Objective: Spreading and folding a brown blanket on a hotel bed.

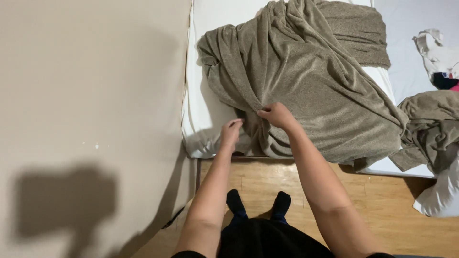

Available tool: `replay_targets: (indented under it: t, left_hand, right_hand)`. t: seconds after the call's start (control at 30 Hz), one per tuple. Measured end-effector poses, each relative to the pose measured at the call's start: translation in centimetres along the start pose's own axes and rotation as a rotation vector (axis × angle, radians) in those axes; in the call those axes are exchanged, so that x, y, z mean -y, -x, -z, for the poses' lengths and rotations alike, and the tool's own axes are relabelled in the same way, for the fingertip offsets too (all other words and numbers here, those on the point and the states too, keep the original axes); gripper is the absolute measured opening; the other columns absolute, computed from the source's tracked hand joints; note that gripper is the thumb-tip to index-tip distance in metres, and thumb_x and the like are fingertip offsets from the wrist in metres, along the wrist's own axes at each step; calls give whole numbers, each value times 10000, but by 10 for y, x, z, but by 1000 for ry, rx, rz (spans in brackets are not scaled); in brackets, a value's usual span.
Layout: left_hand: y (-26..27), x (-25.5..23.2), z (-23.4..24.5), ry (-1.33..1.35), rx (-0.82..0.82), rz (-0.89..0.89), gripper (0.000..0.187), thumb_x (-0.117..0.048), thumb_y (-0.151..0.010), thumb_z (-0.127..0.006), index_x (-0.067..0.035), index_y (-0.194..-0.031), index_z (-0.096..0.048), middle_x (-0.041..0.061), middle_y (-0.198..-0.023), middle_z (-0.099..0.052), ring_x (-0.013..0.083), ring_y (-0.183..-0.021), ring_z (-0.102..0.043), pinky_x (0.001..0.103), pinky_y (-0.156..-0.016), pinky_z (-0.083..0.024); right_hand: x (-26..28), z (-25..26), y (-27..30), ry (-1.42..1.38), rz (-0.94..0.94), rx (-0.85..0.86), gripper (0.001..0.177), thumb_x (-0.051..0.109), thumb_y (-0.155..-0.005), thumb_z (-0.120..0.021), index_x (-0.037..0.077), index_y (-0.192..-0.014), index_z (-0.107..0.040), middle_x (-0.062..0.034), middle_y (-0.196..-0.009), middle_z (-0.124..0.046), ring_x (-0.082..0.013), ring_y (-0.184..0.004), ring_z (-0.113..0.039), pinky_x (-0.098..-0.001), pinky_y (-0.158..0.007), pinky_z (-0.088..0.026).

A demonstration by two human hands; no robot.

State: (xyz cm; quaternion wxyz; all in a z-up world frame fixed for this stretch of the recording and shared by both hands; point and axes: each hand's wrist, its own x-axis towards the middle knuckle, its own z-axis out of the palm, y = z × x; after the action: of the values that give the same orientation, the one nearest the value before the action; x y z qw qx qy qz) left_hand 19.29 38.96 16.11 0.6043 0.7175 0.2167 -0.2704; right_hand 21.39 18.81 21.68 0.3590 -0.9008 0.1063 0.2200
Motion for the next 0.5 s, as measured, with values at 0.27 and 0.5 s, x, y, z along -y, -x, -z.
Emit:
replay_targets:
  t: [0.27,0.5]
  left_hand:
    - [18,-37,-31,-274,89,-214,460,-283,-963,-569,-44,-1349,-637,288,-1323,-616,458,-1292,-552,567,-1085,-477]
    - [-6,-24,-24,-534,31,-443,478,110,-920,-498,102,-1396,-533,316,-1510,-451,408,-1464,-398,476,-1229,-361]
  right_hand:
    - [2,7,4,-81,6,2,508,420,-980,-661,-33,-1190,-755,-293,-1133,-720,-480,-1117,-659,-577,-930,-524]
    - [4,14,10,-85,-10,-56,484,427,-981,-663,-18,-1134,-775,-259,-1071,-739,-448,-1046,-693,-550,-874,-544]
